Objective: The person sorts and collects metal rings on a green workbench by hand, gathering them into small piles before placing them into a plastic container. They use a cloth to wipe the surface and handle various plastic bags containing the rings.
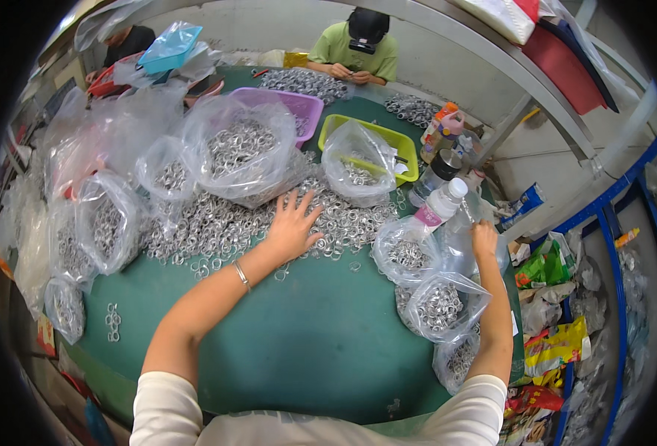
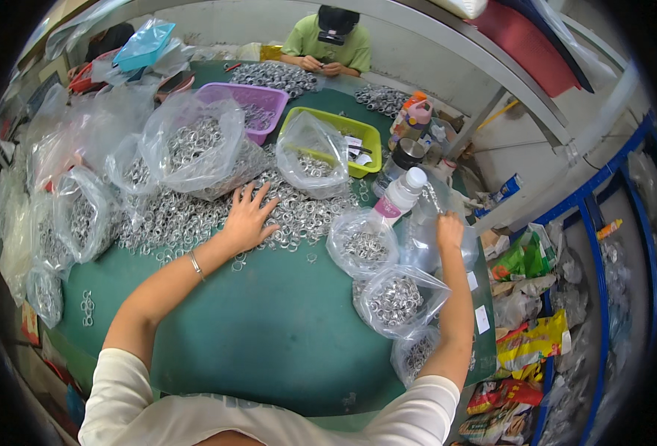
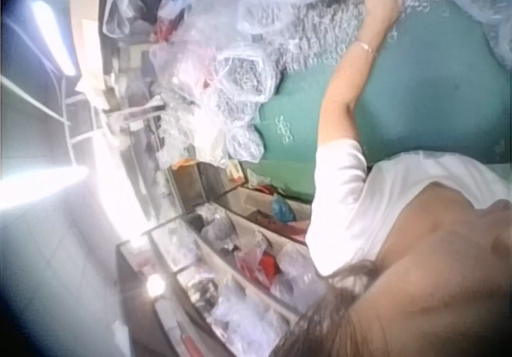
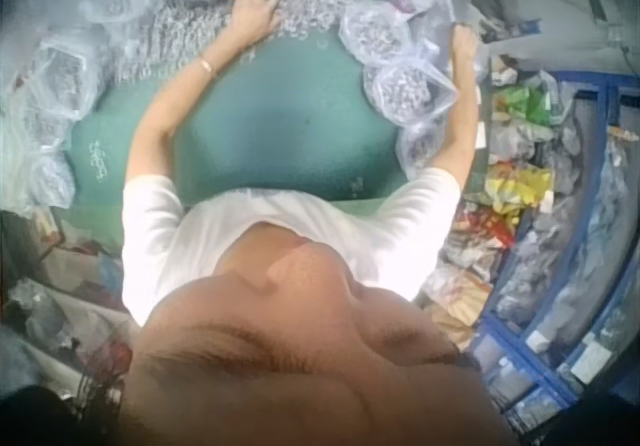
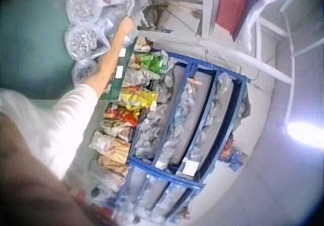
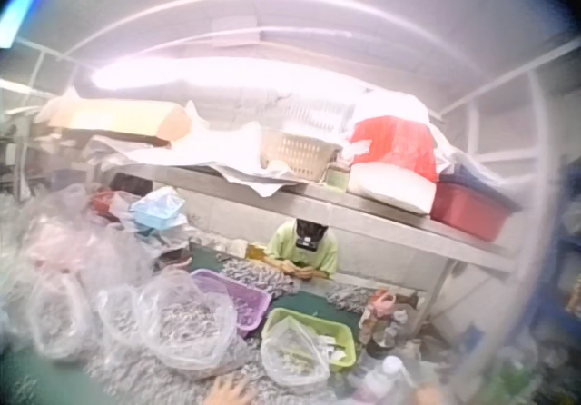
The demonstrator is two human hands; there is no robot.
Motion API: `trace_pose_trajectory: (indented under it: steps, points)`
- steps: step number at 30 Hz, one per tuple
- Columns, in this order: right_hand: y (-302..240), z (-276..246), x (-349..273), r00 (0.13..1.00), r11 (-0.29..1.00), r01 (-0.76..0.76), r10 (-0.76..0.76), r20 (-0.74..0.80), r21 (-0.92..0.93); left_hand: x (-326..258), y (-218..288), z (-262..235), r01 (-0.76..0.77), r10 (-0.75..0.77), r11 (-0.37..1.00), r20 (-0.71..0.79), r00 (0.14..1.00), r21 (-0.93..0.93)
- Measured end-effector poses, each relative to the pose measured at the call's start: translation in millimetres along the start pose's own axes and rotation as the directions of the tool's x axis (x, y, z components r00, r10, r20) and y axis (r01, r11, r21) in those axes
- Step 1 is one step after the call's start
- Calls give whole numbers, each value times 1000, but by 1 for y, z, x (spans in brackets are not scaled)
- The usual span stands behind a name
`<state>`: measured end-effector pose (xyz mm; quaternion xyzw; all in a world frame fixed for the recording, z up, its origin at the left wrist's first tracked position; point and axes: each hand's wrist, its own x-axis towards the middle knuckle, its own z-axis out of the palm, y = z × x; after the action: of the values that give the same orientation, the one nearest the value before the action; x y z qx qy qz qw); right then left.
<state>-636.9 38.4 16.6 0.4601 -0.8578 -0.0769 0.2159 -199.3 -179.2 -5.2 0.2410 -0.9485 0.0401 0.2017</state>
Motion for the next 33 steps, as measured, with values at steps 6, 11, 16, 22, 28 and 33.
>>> trace_pose_trajectory:
  steps: [6,11,16,22,28,33]
  points:
    - [28,25,-3,998,976,70,-70,-6,209,2,6,2,-47,47,999,8,999,-9]
    - [47,-27,7,999,910,30,-16,-37,413,-10,6,-7,-94,93,995,52,994,14]
    - [-93,-187,-26,982,744,149,-187,-12,652,-45,6,-19,-151,157,985,68,985,-87]
    - [-263,-158,-64,925,556,218,-380,13,802,-31,-9,-1,28,-116,920,-205,972,-391]
    - [-346,-97,-45,962,780,0,171,-213,626,-27,-13,5,172,-181,957,-14,983,-231]
    - [-355,-96,-72,979,626,92,85,-184,774,-40,-23,-10,47,-32,945,51,998,-323]
